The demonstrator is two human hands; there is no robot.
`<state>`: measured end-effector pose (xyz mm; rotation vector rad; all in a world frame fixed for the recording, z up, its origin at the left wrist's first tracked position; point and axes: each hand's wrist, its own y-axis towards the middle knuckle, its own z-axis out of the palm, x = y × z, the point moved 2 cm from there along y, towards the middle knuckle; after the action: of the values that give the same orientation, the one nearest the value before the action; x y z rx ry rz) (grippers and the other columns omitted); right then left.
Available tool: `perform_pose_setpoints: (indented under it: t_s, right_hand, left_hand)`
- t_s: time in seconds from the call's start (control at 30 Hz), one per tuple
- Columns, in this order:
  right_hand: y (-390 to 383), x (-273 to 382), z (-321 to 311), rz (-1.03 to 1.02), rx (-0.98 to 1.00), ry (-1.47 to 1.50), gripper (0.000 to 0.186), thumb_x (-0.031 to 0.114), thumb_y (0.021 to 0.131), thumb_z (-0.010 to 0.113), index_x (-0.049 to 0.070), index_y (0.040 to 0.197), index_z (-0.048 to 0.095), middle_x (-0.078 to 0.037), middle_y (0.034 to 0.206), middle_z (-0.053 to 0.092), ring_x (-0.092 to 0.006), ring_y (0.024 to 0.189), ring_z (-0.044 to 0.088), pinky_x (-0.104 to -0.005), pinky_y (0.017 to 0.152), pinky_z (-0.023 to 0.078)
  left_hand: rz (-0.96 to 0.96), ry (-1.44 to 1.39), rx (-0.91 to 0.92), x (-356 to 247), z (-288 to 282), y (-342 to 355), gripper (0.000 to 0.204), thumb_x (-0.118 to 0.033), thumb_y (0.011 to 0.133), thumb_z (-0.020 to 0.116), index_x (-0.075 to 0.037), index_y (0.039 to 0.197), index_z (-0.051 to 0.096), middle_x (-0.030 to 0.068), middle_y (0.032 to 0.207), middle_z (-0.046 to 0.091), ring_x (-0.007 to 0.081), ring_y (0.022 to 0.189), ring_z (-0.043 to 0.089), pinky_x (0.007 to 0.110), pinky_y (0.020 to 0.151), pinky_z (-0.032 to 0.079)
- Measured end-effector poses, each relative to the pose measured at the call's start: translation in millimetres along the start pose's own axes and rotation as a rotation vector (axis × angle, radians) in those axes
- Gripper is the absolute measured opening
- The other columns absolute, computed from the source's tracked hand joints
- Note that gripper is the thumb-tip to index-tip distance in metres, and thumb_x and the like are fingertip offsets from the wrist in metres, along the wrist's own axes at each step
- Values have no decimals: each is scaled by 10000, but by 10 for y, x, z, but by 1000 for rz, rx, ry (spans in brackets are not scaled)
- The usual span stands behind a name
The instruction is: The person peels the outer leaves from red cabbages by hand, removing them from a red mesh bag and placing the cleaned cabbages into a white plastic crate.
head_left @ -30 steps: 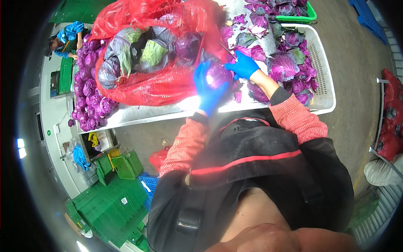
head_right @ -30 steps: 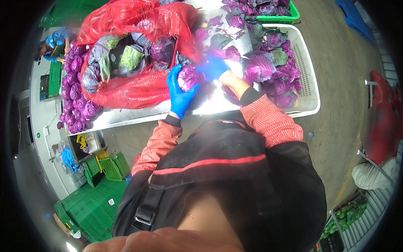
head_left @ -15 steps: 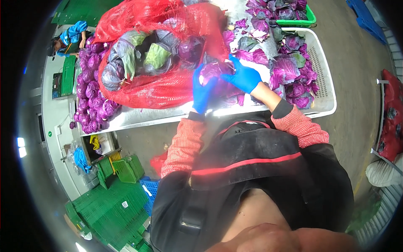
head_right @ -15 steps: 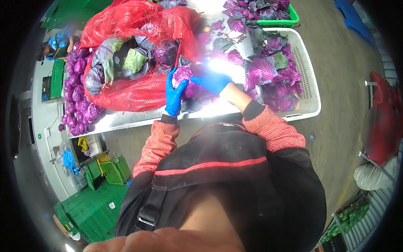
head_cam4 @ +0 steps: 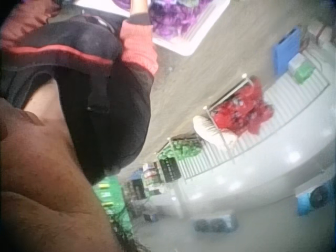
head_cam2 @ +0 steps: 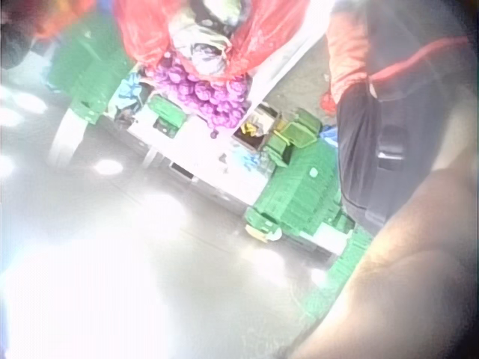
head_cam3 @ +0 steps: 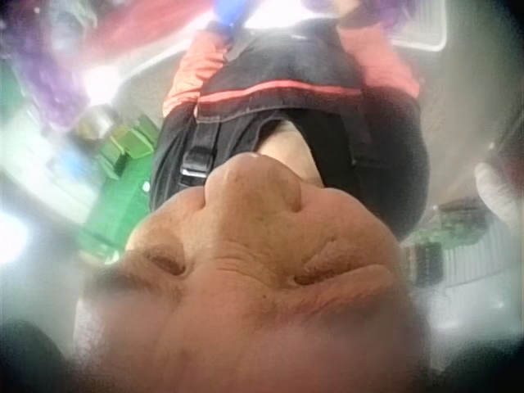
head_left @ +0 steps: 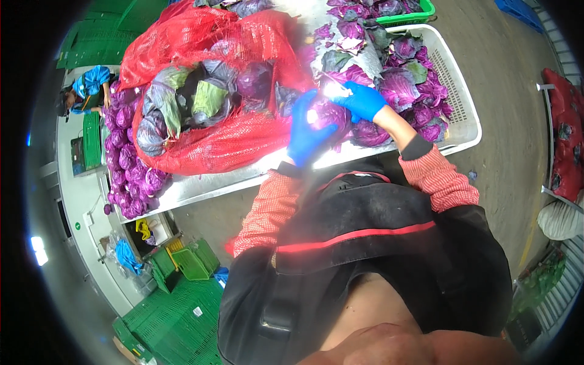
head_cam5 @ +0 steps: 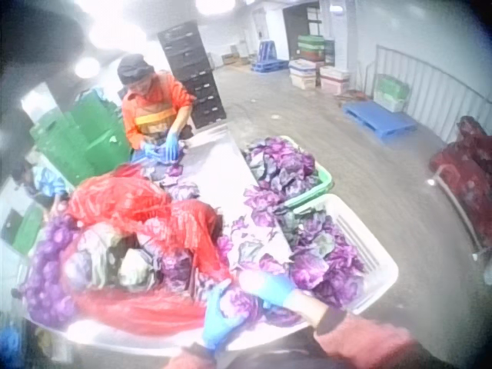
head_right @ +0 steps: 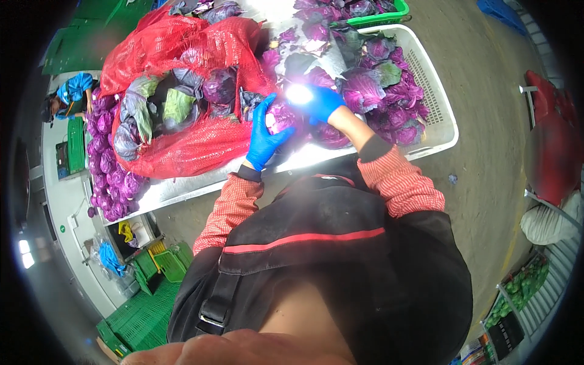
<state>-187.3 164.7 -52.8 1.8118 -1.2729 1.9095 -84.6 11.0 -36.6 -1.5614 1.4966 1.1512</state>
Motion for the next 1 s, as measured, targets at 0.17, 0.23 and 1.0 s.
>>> perform_pose_setpoints:
  t_s: [0.17, 0.23, 1.0]
  right_hand:
    - [1, -107, -68, -56, 185, 95, 351, 245, 845, 562, 24, 1111, 498, -61, 640, 538, -129, 429, 510, -260, 392, 407]
    - [-108, -15, -35, -39, 119, 207, 291, 198, 840, 551, 22, 1068, 512, -60, 641, 536, -127, 430, 510, -260, 395, 406]
    - [-427, 175, 175, -525, -508, -397, 414, 337, 797, 606, 78, 1107, 513, -129, 762, 598, -222, 602, 605, -320, 499, 470]
  left_hand:
    - [-50, -130, 2, 8, 7, -2, 811, -119, 638, 740, -38, 1320, 310, 116, 1288, 387, 241, 1200, 366, 356, 1023, 283]
    - [1, -48, 23, -50, 15, 8, 813, -111, 636, 743, -41, 1322, 310, 114, 1295, 381, 234, 1200, 366, 350, 1021, 289]
    - [-157, -507, -163, 177, 74, 108, 486, -252, 812, 585, -49, 1223, 424, 131, 1155, 487, 262, 1044, 500, 378, 882, 432]
